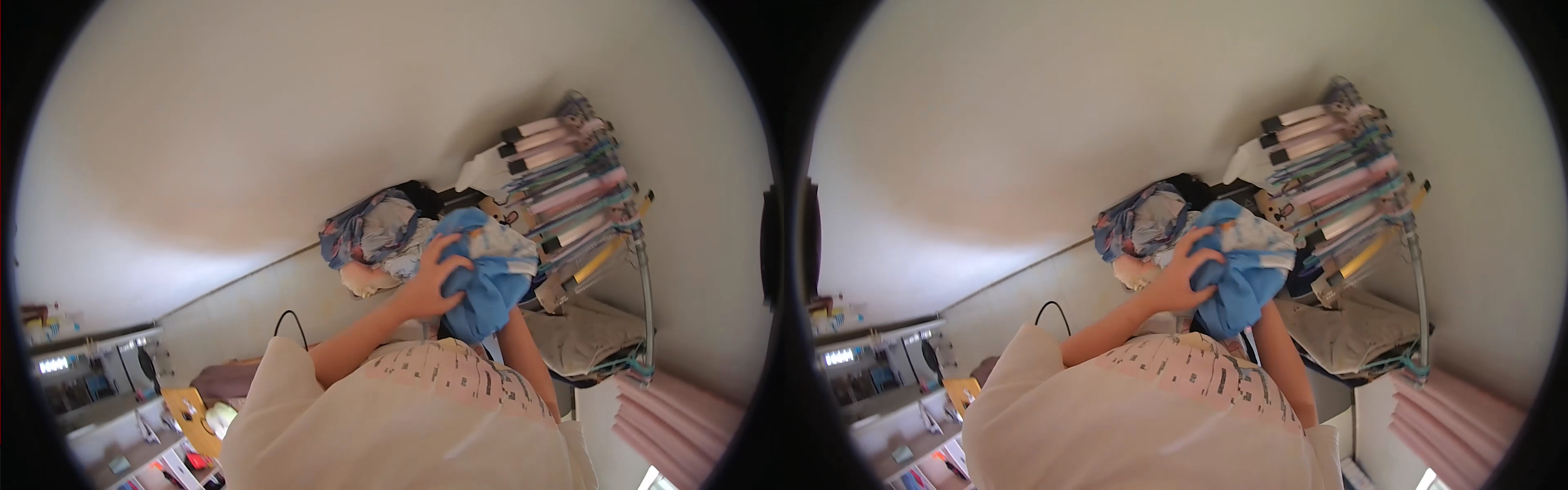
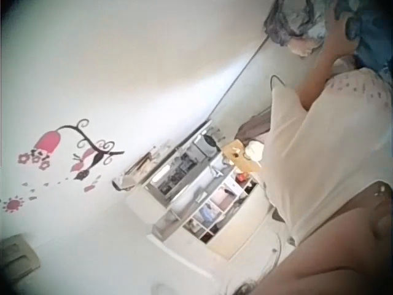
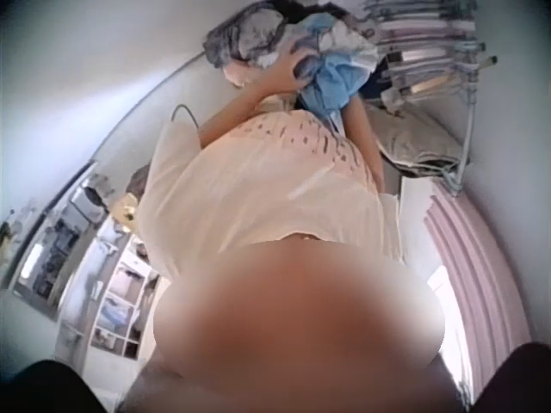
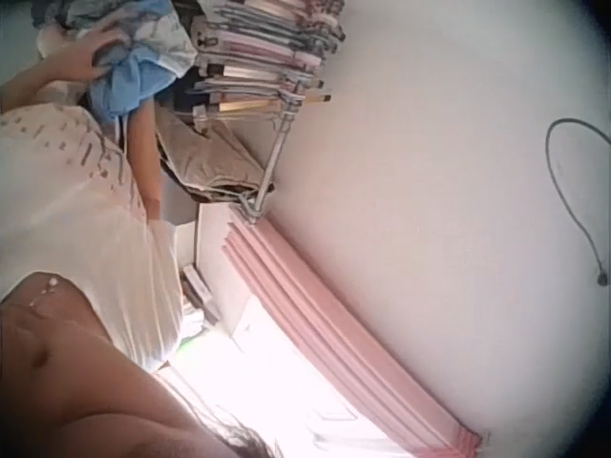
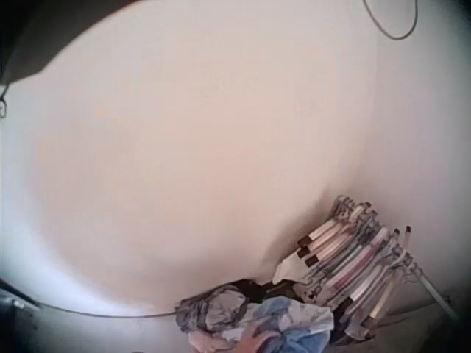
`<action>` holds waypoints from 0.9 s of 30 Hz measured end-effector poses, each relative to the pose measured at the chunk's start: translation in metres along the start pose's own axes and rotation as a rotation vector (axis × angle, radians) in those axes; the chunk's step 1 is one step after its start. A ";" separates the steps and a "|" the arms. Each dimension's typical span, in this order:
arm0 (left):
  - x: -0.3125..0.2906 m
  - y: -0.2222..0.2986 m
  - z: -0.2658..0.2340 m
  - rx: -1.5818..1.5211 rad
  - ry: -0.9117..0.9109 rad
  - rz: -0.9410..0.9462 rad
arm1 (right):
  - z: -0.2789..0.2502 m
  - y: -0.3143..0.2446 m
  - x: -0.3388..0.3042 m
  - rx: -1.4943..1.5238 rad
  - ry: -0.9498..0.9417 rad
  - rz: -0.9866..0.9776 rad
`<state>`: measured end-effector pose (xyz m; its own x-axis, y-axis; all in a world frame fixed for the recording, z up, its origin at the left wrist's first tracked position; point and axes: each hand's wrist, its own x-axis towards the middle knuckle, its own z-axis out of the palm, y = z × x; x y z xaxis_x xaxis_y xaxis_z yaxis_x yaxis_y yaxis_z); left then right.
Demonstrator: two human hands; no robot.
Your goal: The person takes items of clothing off hangers from a clothing rack and places the clothes into a storage basket on the floor.
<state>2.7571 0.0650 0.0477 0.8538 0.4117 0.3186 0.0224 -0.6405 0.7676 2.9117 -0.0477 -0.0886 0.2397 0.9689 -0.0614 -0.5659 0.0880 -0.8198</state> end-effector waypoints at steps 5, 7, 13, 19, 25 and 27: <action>-0.067 -0.117 -0.020 0.030 0.310 -0.457 | 0.078 0.019 0.082 -0.112 0.097 0.441; -0.078 -0.176 -0.021 0.065 0.389 -0.517 | 0.090 0.015 0.105 -0.332 0.088 0.283; -0.139 -0.301 0.004 0.168 -0.007 -0.855 | 0.019 0.042 0.060 -0.665 0.203 0.440; -0.156 -0.334 0.079 0.247 -0.601 -0.623 | -0.036 -0.001 -0.088 -0.352 0.644 0.573; -0.122 -0.307 0.122 0.182 -0.952 -0.165 | -0.062 -0.076 -0.231 -1.188 1.744 0.055; -0.078 -0.266 0.134 0.081 -1.012 -0.053 | -0.068 -0.115 -0.272 -1.508 1.975 -0.072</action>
<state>2.7547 0.1161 -0.2556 0.8894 -0.2768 -0.3637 0.0764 -0.6945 0.7154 2.9657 -0.3374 -0.0162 0.8242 -0.3113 0.4732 -0.0701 -0.8851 -0.4601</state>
